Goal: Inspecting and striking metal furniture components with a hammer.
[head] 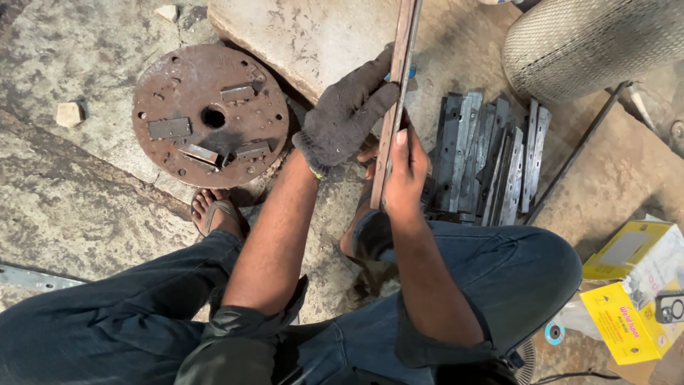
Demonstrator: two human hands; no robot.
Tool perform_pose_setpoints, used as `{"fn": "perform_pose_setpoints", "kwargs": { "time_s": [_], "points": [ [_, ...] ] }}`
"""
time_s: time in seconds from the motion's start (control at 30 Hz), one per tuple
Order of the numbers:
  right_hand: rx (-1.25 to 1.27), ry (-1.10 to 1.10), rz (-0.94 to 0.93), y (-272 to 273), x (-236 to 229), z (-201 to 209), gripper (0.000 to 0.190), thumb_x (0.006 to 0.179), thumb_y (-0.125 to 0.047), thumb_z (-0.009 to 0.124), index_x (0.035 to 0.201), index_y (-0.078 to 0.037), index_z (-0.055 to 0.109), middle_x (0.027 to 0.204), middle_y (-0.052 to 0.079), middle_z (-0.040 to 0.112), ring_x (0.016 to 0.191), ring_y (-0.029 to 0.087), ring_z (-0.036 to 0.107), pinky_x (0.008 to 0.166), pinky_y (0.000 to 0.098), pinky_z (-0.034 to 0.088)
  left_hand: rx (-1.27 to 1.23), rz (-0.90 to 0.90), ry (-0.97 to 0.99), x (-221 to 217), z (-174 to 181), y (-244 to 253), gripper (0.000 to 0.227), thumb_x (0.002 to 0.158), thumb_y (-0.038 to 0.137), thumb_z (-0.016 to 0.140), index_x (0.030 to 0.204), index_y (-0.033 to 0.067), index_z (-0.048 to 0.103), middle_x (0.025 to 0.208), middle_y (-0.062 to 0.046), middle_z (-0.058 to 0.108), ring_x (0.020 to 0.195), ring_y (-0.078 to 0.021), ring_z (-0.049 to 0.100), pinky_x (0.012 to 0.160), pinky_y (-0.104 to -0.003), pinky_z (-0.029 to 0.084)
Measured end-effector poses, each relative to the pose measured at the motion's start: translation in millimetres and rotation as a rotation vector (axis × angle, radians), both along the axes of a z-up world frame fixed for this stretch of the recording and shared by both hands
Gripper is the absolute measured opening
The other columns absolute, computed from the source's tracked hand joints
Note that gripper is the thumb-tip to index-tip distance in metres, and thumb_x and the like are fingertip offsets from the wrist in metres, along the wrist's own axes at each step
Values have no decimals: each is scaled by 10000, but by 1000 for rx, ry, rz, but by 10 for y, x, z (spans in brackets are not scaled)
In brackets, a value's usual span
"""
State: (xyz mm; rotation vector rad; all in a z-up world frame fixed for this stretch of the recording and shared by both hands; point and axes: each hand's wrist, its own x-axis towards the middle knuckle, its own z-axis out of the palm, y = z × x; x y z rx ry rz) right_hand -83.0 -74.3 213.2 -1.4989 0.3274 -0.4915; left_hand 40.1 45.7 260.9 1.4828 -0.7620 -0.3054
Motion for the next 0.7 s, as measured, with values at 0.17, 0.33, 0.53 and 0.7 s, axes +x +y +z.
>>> {"fn": "perform_pose_setpoints", "kwargs": {
  "time_s": [0.17, 0.33, 0.53, 0.7],
  "points": [
    [59, -27, 15, -34, -6, 4, 499, 1128, -321, 455, 1460, 46, 515, 850, 135, 690, 680, 203, 709, 504, 292, 542, -64, 28, 34, -16, 22, -8, 654, 1059, 435, 600, 1570, 62, 432, 1340, -140, 724, 1223, -232, 730, 1027, -368, 599],
    [36, -32, 43, -58, -37, 15, 487, 1144, -336, 439, 1335, 94, 566, 883, 157, 711, 713, 233, 733, 513, 310, 555, -96, 76, -70, -5, -69, -19, 599, 1101, 435, 585, 1554, 58, 479, 1453, -175, 660, 1350, -262, 655, 1105, -386, 552],
    [61, -51, 76, -34, -47, 73, 527, 1136, -377, 436, 1327, 95, 572, 860, 155, 687, 691, 243, 726, 515, 308, 562, 20, 103, -21, -4, 106, 29, 629, 1054, 471, 576, 1529, 65, 506, 1415, -171, 669, 1307, -253, 662, 1077, -365, 537],
    [80, -48, 75, 2, -39, 147, 537, 1121, -372, 445, 1349, 101, 559, 878, 156, 686, 696, 247, 729, 499, 306, 556, -12, 117, 5, -23, 24, 8, 652, 1046, 495, 595, 1512, 46, 514, 1410, -172, 676, 1313, -248, 670, 1073, -359, 546]
  ]
}}
